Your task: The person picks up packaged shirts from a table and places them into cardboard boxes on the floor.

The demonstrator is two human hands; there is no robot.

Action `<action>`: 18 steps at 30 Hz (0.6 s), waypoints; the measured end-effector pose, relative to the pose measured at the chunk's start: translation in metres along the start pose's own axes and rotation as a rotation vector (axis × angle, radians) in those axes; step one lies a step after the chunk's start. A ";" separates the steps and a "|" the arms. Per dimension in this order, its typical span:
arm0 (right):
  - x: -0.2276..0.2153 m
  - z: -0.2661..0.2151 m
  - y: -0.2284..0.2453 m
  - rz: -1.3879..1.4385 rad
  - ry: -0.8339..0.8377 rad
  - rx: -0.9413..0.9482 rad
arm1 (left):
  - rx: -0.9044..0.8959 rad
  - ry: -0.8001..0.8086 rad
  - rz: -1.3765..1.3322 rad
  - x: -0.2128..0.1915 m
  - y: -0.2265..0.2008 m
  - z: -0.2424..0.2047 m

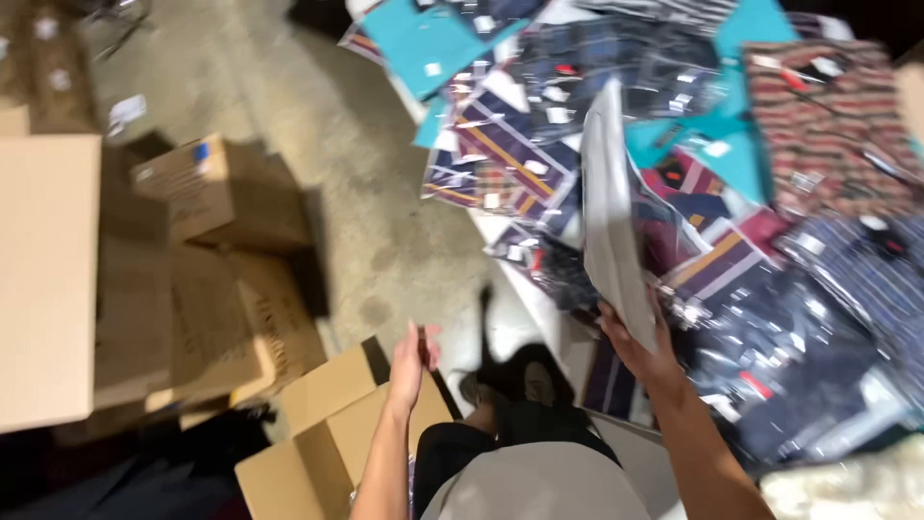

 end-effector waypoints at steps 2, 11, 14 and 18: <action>0.006 0.010 -0.008 -0.676 -0.021 -0.248 | -0.009 0.014 -0.080 -0.013 -0.040 -0.001; -0.031 0.110 -0.083 -2.507 -1.063 -0.449 | -0.102 0.328 -0.484 -0.098 -0.113 0.090; -0.068 0.126 -0.074 -2.765 -1.130 -0.280 | -0.233 0.516 -0.762 -0.136 -0.059 0.145; -0.105 0.143 0.029 -2.781 -1.153 -0.291 | 0.093 0.348 -0.434 -0.191 -0.120 0.123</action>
Point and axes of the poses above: each hand's wrist, its own z-axis towards the middle knuckle, its own x-axis out of the palm, y = z × x, the point moved 7 cm from there along z, towards the middle knuckle, and after that the axes turned 9 degrees about -y, right-handed, at the moved point
